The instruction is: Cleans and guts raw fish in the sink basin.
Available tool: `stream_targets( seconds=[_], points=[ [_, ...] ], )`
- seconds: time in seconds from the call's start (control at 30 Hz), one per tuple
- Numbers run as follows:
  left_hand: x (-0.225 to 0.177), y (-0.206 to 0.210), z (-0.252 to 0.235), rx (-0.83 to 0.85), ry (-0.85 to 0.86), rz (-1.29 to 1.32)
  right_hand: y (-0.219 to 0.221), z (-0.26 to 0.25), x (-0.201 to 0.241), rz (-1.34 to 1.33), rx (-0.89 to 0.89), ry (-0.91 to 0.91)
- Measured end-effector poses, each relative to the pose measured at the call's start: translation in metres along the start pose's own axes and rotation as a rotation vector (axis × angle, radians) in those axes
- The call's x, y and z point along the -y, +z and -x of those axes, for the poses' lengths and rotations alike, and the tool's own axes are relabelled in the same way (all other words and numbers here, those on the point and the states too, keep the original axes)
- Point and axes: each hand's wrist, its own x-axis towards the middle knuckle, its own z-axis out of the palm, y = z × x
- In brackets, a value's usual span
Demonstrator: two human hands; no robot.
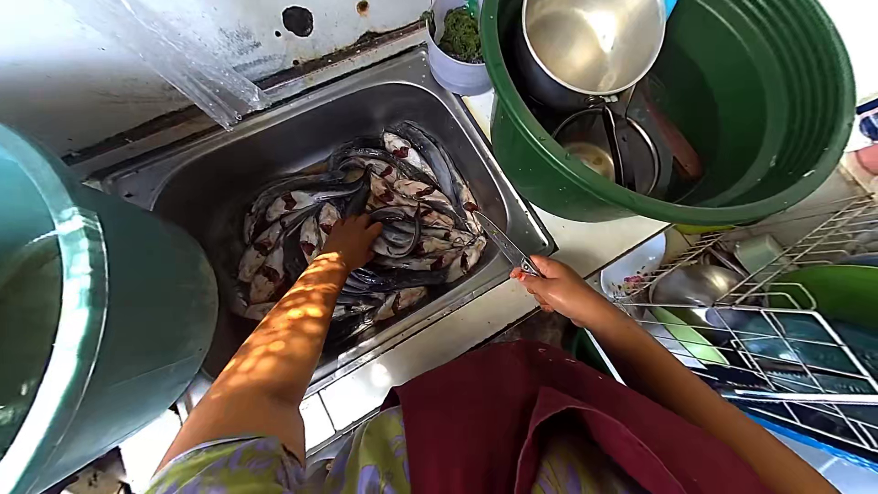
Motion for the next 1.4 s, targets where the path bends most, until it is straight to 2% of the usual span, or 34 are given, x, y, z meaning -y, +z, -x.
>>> stream_targets(
  seconds=[0.23,0.4,0.63,0.77,0.97,1.0,1.2,1.3,1.4],
  points=[
    [0.016,0.010,-0.005,-0.050,0.025,0.051,0.001,-0.001,0.005,0.010,0.005,0.010],
    [0.021,0.009,-0.011,-0.053,0.057,0.296,-0.002,0.000,0.002,0.020,0.031,0.005],
    [0.013,0.000,-0.001,-0.143,-0.089,0.585,-0.004,0.009,0.006,-0.053,0.048,0.027],
    [-0.008,-0.018,0.000,-0.219,-0.230,0.917,-0.006,0.014,0.016,-0.079,0.075,0.018],
    [-0.043,-0.043,0.012,-0.115,-0.705,1.728,0.006,0.002,0.036,0.155,0.110,-0.043],
    [-0.051,-0.048,0.017,-0.117,-0.729,1.842,0.010,0.001,0.042,0.209,0.110,-0.061],
    [-0.122,-0.054,0.039,-0.257,-0.509,2.283,0.045,0.006,0.089,0.550,0.012,-0.192],
    [-0.150,-0.046,0.040,-0.336,-0.406,2.304,0.061,0.005,0.104,0.775,-0.056,-0.246],
    [-0.160,-0.037,0.042,-0.325,-0.295,2.295,0.074,0.010,0.113,0.985,-0.074,-0.211]
  ],
)
